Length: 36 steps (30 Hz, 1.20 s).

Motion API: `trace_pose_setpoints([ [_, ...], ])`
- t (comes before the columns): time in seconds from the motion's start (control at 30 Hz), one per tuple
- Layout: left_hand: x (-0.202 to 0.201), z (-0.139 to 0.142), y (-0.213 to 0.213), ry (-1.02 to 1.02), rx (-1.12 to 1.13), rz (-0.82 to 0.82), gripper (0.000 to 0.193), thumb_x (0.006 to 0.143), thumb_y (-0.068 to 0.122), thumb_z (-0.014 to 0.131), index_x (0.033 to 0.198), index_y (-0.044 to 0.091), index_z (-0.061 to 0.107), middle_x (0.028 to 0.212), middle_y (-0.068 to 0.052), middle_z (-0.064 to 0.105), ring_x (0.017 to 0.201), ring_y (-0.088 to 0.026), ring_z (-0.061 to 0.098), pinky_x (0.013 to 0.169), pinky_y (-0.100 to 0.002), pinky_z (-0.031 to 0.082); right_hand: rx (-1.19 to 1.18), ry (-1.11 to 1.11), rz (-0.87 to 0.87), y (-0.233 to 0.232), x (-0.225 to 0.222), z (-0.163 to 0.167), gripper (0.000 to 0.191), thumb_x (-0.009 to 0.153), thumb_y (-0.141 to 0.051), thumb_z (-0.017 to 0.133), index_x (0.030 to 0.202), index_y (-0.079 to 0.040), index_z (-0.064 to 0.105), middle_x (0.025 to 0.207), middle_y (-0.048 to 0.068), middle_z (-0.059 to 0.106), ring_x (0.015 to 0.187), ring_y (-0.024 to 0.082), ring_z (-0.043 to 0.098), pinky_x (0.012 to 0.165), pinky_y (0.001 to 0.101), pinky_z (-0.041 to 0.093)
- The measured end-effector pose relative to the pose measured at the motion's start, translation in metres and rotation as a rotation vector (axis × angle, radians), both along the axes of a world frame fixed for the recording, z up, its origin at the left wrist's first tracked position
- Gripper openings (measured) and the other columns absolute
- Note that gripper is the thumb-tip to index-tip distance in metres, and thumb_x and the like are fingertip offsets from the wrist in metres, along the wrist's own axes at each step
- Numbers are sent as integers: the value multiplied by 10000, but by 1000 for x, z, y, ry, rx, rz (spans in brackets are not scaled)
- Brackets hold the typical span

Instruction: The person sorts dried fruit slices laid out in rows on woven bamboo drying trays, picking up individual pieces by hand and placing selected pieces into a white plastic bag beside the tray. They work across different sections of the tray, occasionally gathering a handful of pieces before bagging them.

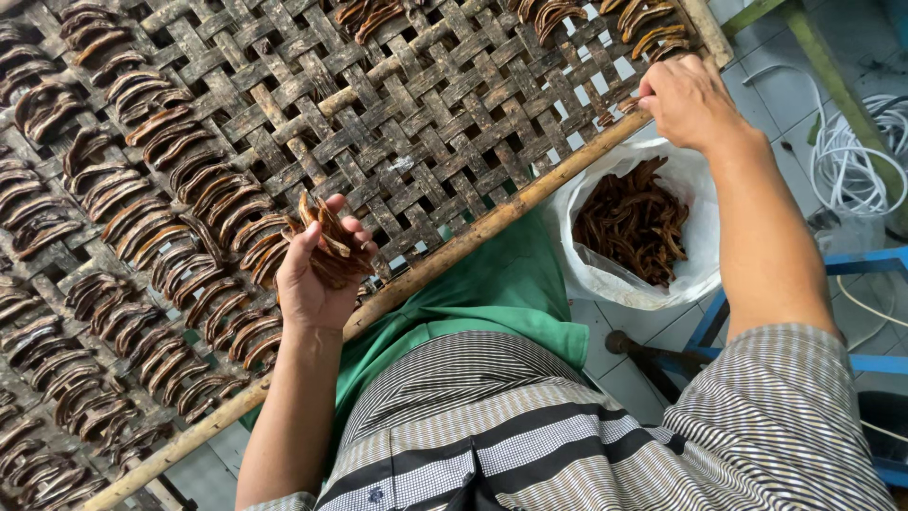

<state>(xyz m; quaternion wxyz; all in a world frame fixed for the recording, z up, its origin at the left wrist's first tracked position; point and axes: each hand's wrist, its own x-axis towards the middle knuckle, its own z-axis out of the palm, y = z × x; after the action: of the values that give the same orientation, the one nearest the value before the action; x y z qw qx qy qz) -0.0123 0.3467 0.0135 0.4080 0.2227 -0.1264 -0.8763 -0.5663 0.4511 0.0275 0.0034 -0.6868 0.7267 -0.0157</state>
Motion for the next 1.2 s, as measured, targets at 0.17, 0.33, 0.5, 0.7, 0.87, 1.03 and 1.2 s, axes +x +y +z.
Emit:
trace_pose_setpoints([
  [0.17, 2, -6, 1, -29, 0, 3, 517, 985, 204, 664, 1441, 3, 526, 1077, -113, 701, 1014, -248, 666, 936, -434, 561, -186, -145, 19, 5, 16, 7, 91, 1134, -96, 619, 1199, -41, 649, 1117, 138, 618, 1111, 323, 587, 1037, 454, 492],
  [0.33, -2, -12, 0, -10, 20, -19, 508, 984, 198, 667, 1435, 14, 528, 1075, -105, 709, 1000, -240, 670, 933, -433, 564, -110, -285, 78, 3, 44, -2, 149, 988, -107, 678, 1133, -80, 697, 1083, 146, 603, 1069, 339, 601, 956, 455, 504],
  [0.5, 0, -15, 0, -15, 31, -20, 524, 986, 210, 652, 1452, 6, 523, 1076, -107, 709, 1006, -240, 670, 944, -421, 557, -136, -187, 132, -2, 51, 2, 103, 948, -20, 631, 1027, -83, 649, 1096, 143, 623, 1078, 365, 600, 971, 459, 501],
  [0.7, -3, -16, -1, 6, 42, -11, 523, 989, 214, 646, 1447, -2, 513, 1076, -120, 698, 1007, -251, 669, 940, -424, 550, -235, -305, 172, -48, 37, 6, 56, 1070, -11, 606, 1120, -31, 591, 1062, 136, 609, 1090, 361, 591, 991, 476, 480],
  [0.87, -9, -9, 3, -34, 46, -9, 542, 984, 217, 643, 1451, -12, 490, 1070, -129, 696, 996, -261, 668, 937, -439, 552, -385, -80, 215, -130, 32, -19, 167, 1065, 21, 615, 1170, -96, 674, 1142, 121, 610, 1117, 330, 591, 971, 424, 511],
  [1.03, 0, -3, 6, -44, 43, 26, 552, 975, 211, 646, 1452, -15, 482, 1068, -130, 697, 997, -264, 670, 920, -431, 552, -326, 40, 310, -150, 26, -35, 158, 990, 7, 640, 1125, -75, 651, 1142, 125, 586, 1132, 312, 575, 1059, 438, 468],
  [1.2, 2, -7, 2, -39, 58, 27, 553, 972, 204, 655, 1446, -24, 485, 1062, -133, 695, 994, -267, 661, 927, -428, 554, -237, 97, 357, -150, 22, -28, 137, 976, -107, 707, 1058, -53, 611, 1112, 129, 586, 1151, 334, 567, 1091, 463, 415],
])
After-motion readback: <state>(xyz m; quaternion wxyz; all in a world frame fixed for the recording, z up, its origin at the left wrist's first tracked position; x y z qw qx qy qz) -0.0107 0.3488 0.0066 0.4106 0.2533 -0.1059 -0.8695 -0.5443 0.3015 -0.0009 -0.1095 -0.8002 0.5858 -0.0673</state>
